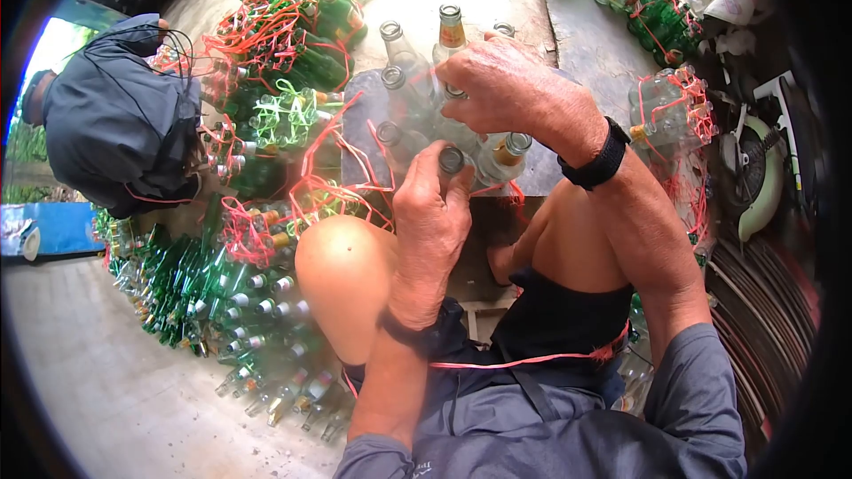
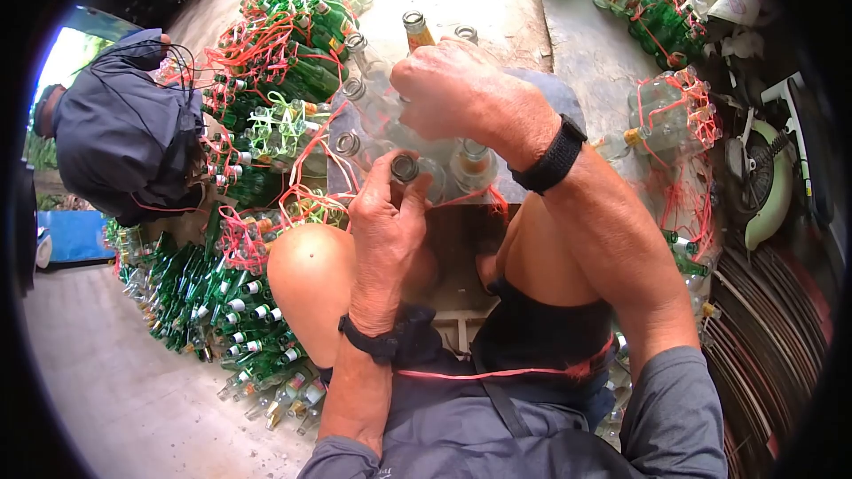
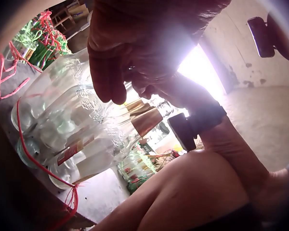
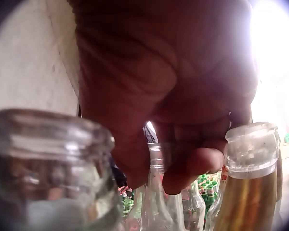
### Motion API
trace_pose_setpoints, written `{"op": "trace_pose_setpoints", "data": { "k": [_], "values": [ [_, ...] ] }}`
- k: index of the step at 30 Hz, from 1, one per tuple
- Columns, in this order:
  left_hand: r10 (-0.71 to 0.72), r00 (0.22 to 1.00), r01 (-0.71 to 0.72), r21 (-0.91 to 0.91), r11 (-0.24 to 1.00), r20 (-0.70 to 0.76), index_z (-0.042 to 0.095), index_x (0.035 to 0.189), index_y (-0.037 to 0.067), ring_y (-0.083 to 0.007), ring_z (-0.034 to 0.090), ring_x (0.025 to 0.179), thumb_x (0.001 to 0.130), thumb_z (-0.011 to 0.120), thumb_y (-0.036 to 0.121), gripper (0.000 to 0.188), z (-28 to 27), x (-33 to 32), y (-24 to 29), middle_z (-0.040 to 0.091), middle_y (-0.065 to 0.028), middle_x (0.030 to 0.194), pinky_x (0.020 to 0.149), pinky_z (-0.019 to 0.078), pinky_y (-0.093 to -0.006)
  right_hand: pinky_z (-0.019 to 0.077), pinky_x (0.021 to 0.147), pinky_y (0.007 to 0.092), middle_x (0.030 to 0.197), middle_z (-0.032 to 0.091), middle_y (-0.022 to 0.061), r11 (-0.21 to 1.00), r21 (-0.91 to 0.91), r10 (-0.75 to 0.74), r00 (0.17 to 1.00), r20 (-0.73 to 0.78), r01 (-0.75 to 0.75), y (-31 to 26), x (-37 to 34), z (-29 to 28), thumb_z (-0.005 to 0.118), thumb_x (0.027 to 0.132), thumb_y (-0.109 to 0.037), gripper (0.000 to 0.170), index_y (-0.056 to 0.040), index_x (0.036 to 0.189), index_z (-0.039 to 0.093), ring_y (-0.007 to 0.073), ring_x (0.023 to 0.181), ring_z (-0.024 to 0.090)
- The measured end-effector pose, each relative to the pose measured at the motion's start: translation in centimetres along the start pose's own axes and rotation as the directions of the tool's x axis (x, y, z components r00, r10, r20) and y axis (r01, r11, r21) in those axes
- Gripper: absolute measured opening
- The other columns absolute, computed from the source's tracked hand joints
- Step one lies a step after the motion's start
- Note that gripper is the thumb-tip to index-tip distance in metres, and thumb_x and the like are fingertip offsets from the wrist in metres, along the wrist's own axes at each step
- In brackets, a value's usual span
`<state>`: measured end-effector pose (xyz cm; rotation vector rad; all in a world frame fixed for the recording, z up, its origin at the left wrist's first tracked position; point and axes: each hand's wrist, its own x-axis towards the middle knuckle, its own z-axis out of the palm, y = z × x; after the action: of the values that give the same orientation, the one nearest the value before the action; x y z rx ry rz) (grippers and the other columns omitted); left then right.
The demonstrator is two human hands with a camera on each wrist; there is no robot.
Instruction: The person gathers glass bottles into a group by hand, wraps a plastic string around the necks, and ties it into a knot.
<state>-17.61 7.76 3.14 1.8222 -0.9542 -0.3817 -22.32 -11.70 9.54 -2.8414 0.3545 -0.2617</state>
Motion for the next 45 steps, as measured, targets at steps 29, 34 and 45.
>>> {"op": "trace_pose_setpoints", "data": {
  "k": [29,34,45],
  "values": [
    [-0.049,0.999,0.049,0.005,0.999,-0.008,0.065,0.127,0.004,-0.0102,0.068,0.067,0.096,0.073,0.009,0.033,0.2,-0.1,-1.1,0.073,-0.0047,0.098,0.063,0.0545,-0.0271,0.0565,0.078,0.0452,0.085,0.073,0.0155,0.999,0.022,-0.045,0.983,-0.179,0.050,-0.5,-1.9,0.1,0.078,0.068,-0.014,0.024,-0.0053,0.090,0.075,0.0348,0.089,0.072],
    [0.086,0.995,-0.082,0.083,0.993,-0.050,0.065,0.127,0.003,-0.0102,0.069,0.068,0.095,0.075,0.008,0.034,0.3,0.0,-1.7,0.073,-0.0081,0.100,0.062,0.0551,-0.0278,0.0565,0.076,0.0430,0.083,0.072,0.0128,0.988,0.127,-0.042,0.948,-0.317,0.087,1.4,-2.4,-3.0,0.076,0.083,-0.021,0.032,-0.0083,0.112,0.072,0.0307,0.084,0.072],
    [0.180,0.972,-0.163,0.120,0.979,-0.148,0.063,0.123,-0.002,-0.0255,0.069,0.066,0.086,0.078,0.006,0.040,0.9,-0.2,-0.9,0.069,-0.0195,0.107,0.064,0.0556,-0.0366,0.0472,0.069,0.0346,0.078,0.062,0.0110,0.870,0.170,0.493,0.831,-0.258,-0.464,15.1,-15.1,-2.1,0.071,0.094,-0.024,0.028,0.0004,0.105,0.066,0.0188,0.073,0.058]
  ]
}}
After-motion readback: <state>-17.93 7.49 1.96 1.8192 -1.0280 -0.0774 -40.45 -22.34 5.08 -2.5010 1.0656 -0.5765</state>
